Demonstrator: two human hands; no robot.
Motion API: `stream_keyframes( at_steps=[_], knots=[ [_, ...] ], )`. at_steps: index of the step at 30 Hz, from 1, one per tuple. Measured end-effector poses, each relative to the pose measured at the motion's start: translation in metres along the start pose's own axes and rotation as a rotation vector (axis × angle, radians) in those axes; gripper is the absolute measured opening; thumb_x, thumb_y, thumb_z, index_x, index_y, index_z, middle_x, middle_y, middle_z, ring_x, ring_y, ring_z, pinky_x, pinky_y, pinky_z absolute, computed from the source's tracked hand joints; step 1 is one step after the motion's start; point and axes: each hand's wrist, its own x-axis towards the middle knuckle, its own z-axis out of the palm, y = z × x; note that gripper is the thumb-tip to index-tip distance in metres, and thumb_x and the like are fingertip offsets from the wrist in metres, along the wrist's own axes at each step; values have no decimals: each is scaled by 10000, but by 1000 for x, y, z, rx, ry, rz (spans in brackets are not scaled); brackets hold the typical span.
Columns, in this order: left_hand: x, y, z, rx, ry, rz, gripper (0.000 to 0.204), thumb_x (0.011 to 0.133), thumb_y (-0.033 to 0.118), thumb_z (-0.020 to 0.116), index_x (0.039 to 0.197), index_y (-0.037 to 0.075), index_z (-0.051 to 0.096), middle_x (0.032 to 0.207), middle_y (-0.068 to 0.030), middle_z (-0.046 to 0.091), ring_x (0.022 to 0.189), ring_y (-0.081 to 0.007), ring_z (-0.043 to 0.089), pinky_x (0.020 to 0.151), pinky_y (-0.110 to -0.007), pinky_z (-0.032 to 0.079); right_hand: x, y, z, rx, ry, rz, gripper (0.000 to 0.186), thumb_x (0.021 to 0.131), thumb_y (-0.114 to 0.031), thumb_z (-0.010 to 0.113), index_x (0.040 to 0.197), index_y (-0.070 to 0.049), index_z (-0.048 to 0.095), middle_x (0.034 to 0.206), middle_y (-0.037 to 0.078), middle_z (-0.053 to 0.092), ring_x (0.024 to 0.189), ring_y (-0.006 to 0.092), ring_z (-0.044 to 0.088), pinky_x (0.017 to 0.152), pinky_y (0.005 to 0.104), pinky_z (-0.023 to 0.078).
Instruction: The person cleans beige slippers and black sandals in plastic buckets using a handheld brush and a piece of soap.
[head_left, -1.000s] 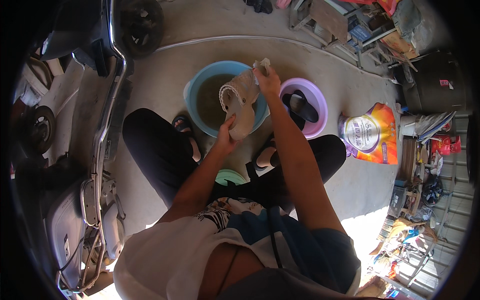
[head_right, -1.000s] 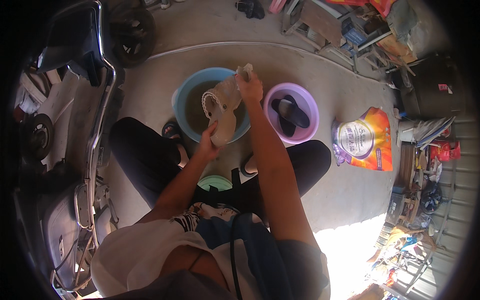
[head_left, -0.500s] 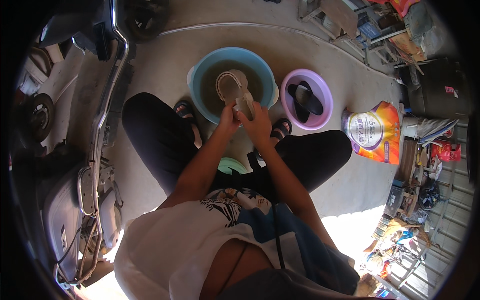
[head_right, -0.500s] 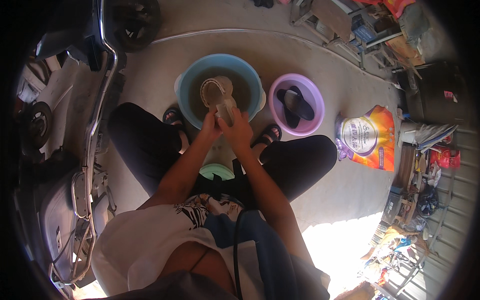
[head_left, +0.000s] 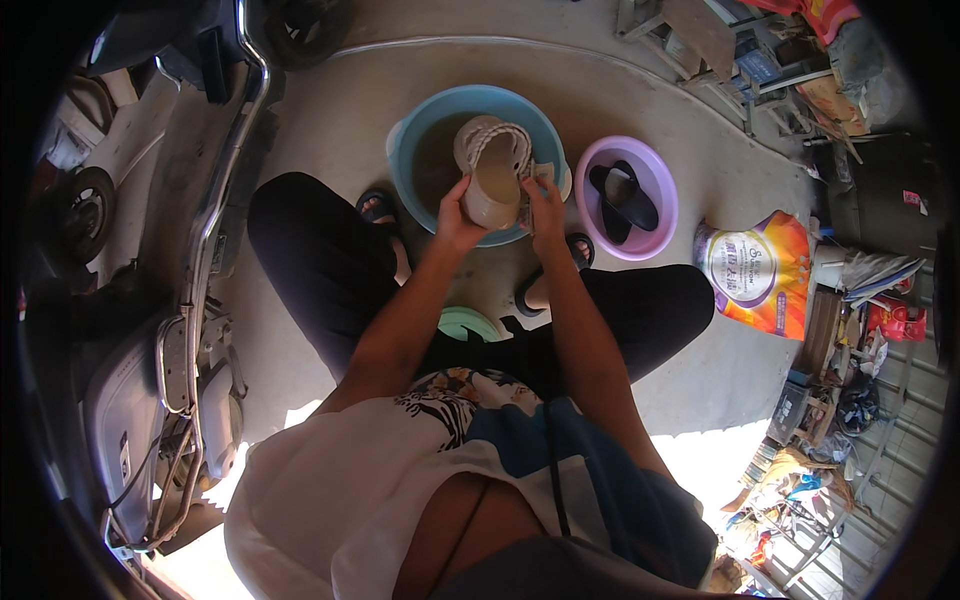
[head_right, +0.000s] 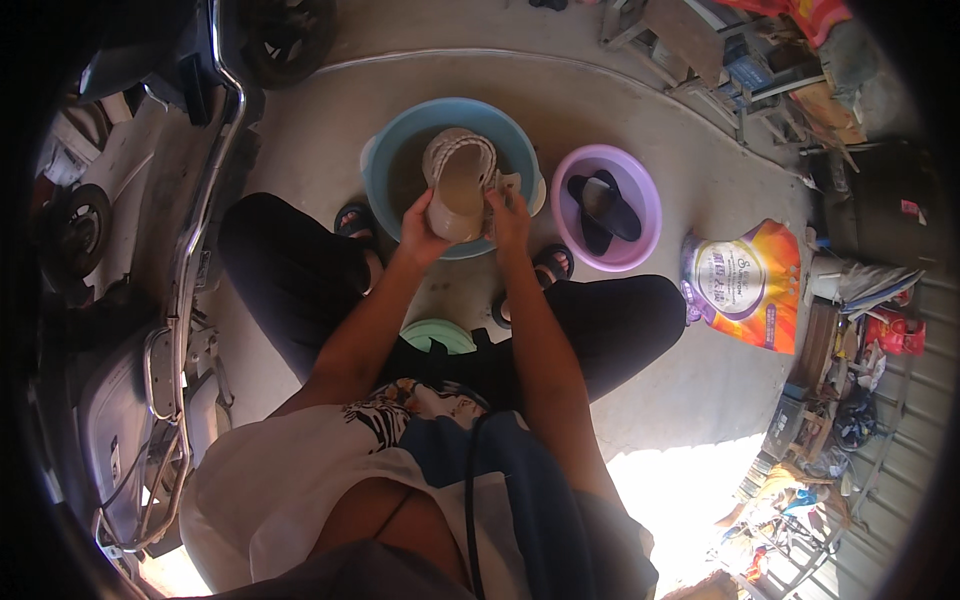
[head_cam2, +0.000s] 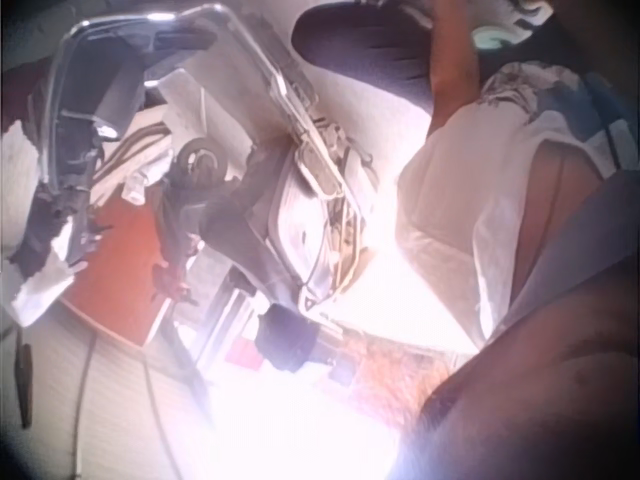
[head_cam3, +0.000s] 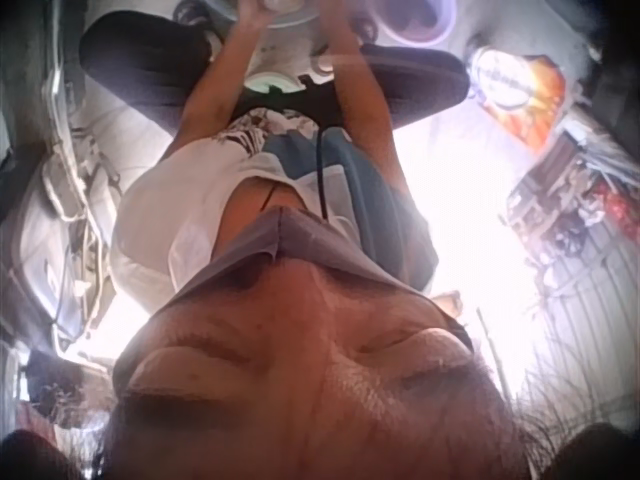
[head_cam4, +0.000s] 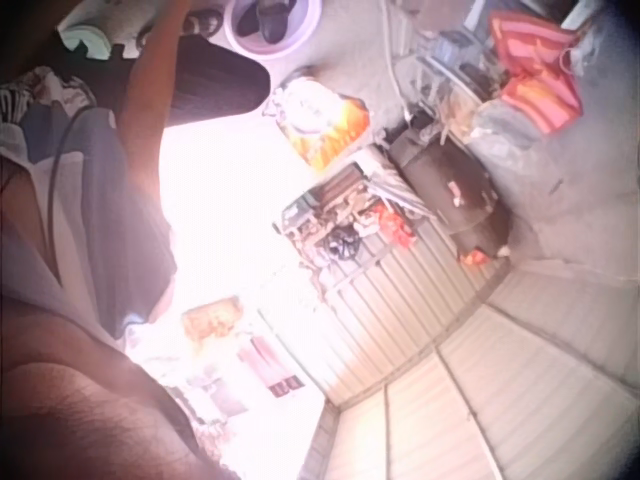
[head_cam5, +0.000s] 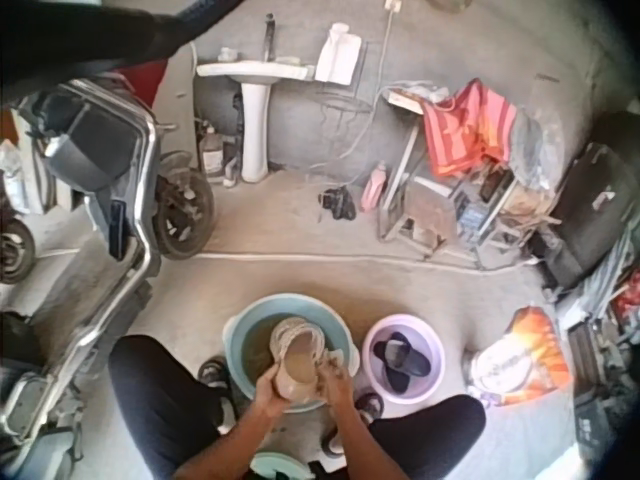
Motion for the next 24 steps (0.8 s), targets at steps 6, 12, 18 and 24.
stream_keyframes(
  at_steps=[6, 12, 18, 24],
  knots=[
    [-13, 4, 40, -140, -94, -173, 514, 927, 455, 429, 1343, 156, 470, 1371, -105, 483, 1244, -364, 463, 994, -659, 314, 8, 17, -6, -186, 63, -295, 578, 805, -380, 695, 1253, -49, 538, 992, 112, 628, 836, 200, 620, 612, 356, 500],
    [20, -2, 9, -131, -9, 60, 504, 923, 483, 425, 1304, 162, 500, 1308, -99, 523, 1182, -349, 501, 984, -635, 315, -71, 1, 26, -512, 172, -708, 558, 776, -371, 709, 1237, -107, 540, 1037, 122, 553, 944, 307, 601, 771, 426, 485],
    [10, -11, 4, -43, 204, -194, 477, 910, 473, 460, 1303, 206, 501, 1304, -71, 526, 1195, -299, 486, 938, -614, 346, -34, -1, 14, -677, 165, -481, 552, 769, -405, 707, 1194, -88, 554, 1062, 175, 581, 993, 361, 595, 809, 430, 477],
    [8, -4, 24, 40, 185, -87, 510, 934, 506, 421, 1324, 183, 477, 1293, -57, 531, 1134, -268, 529, 947, -526, 396, 10, 4, -8, -312, 30, -183, 551, 788, -389, 720, 1207, -68, 560, 1065, 141, 618, 955, 234, 608, 795, 347, 480]
  ],
)
